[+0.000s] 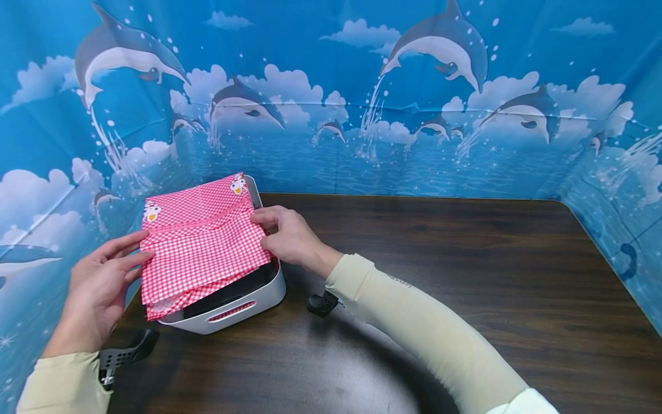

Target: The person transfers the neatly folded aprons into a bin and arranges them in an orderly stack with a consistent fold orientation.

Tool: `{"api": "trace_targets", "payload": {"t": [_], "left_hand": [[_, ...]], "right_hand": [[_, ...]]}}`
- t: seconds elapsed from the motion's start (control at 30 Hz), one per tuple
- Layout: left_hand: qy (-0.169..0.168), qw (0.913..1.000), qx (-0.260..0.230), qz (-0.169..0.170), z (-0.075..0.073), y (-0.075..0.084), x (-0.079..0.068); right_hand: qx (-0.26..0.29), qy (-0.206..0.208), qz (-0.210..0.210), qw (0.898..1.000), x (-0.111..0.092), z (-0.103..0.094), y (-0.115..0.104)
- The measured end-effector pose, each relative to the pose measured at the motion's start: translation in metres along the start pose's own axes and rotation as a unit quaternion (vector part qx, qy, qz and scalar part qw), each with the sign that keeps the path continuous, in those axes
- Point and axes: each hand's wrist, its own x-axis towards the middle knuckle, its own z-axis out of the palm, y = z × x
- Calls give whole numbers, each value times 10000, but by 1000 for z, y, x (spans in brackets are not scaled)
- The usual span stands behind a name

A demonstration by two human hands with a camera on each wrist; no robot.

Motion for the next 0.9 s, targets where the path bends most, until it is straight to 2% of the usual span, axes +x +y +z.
{"api": "trace_targets", "payload": {"t": [0.57, 0.9], "left_hand": [[11, 10000, -17, -75, -3, -3, -1], [-55, 9999, -89, 28, -3, -2, -2]], "right_hand": [[28, 31, -95, 9999, -1, 3, 1], [53, 45, -128, 9999, -2, 2, 2]]}}
